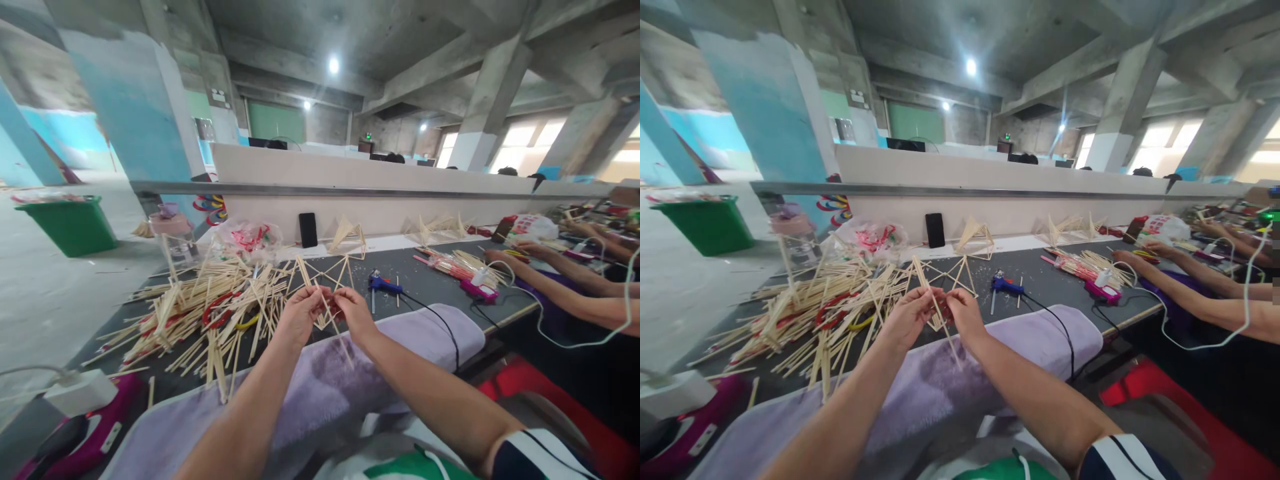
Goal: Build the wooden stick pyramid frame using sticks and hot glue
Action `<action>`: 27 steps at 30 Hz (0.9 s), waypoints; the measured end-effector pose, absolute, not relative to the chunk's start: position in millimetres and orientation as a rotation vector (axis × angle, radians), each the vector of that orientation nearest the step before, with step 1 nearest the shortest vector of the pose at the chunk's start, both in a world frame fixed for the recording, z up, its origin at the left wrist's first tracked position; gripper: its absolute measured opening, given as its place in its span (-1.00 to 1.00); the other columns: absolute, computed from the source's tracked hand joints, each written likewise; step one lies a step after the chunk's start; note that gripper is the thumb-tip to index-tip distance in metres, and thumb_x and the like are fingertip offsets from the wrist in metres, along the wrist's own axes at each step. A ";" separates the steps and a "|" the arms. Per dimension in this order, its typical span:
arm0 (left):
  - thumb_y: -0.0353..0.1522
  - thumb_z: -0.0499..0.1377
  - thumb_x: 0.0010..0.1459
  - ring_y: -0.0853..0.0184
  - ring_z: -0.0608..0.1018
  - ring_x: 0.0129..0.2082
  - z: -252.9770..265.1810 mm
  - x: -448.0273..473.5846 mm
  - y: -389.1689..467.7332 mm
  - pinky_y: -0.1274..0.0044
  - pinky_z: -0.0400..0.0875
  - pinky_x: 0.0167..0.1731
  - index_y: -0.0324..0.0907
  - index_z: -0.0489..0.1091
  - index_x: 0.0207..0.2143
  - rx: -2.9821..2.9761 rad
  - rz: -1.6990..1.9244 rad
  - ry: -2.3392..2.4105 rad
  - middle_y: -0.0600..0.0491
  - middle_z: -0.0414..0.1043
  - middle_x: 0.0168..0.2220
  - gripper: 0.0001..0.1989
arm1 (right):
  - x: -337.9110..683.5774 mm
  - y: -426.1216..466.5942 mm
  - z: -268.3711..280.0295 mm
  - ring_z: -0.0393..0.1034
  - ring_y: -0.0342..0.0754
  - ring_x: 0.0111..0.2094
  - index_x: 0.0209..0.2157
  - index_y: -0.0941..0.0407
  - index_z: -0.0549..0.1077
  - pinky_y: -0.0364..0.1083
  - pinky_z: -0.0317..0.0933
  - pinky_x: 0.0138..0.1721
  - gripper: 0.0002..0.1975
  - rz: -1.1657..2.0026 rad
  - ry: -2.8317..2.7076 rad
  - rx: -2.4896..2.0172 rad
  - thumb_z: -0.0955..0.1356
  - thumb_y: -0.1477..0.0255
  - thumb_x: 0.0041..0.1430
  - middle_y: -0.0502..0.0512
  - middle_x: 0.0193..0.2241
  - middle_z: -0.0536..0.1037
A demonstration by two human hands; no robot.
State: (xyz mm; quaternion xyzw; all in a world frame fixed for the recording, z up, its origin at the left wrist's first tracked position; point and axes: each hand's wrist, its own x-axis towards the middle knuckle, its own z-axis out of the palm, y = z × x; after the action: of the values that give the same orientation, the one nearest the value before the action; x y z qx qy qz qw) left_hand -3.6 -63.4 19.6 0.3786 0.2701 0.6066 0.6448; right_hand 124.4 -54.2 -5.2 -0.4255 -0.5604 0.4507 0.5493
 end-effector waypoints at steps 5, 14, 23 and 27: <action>-0.40 0.28 -0.04 0.41 0.50 -0.51 29.7 -20.0 -63.5 0.44 0.47 -0.35 -0.24 0.36 -0.35 0.825 1.395 0.501 0.07 0.44 -0.42 -0.82 | 200.5 -10.4 -10.2 0.36 -0.06 -0.16 -0.19 0.18 0.37 -0.09 0.20 -0.09 -0.69 0.387 -1.665 -1.470 0.17 0.56 0.00 0.15 -0.20 0.47; -0.37 0.27 -0.03 0.51 0.38 -0.60 33.7 -23.7 -63.2 0.64 0.31 -0.65 -0.27 0.36 -0.33 0.869 1.413 0.499 0.04 0.40 -0.41 -0.79 | 270.8 45.9 -20.0 0.21 0.20 0.04 -0.09 0.16 0.36 0.12 0.03 0.01 -0.49 0.171 -1.904 -1.972 0.30 0.66 -0.19 0.28 -0.07 0.41; -0.37 0.27 -0.03 0.55 0.33 -0.61 33.8 -32.6 -62.9 0.71 0.13 -0.72 -0.28 0.35 -0.35 0.842 1.368 0.523 0.06 0.36 -0.43 -0.80 | 279.8 51.5 -1.8 0.29 0.18 -0.07 -0.12 0.18 0.30 0.06 0.10 -0.09 -0.52 0.175 -1.829 -1.909 0.36 0.58 -0.18 0.29 -0.18 0.45; -0.42 0.27 -0.06 0.55 0.31 -0.63 35.9 -42.8 -59.5 0.73 0.09 -0.74 -0.30 0.36 -0.35 0.727 1.454 0.581 0.04 0.37 -0.45 -0.79 | 290.2 36.1 15.2 0.36 0.07 -0.19 -0.04 0.20 0.23 -0.03 0.20 -0.24 -0.53 0.267 -1.706 -1.752 0.31 0.43 -0.05 0.26 -0.18 0.44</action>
State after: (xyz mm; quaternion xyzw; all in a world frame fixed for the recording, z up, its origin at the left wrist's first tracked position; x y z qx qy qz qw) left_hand -42.8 -59.5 35.9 0.3199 0.2557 0.6401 0.6501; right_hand 290.2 36.1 15.2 -0.6714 -0.6536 0.1021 0.3341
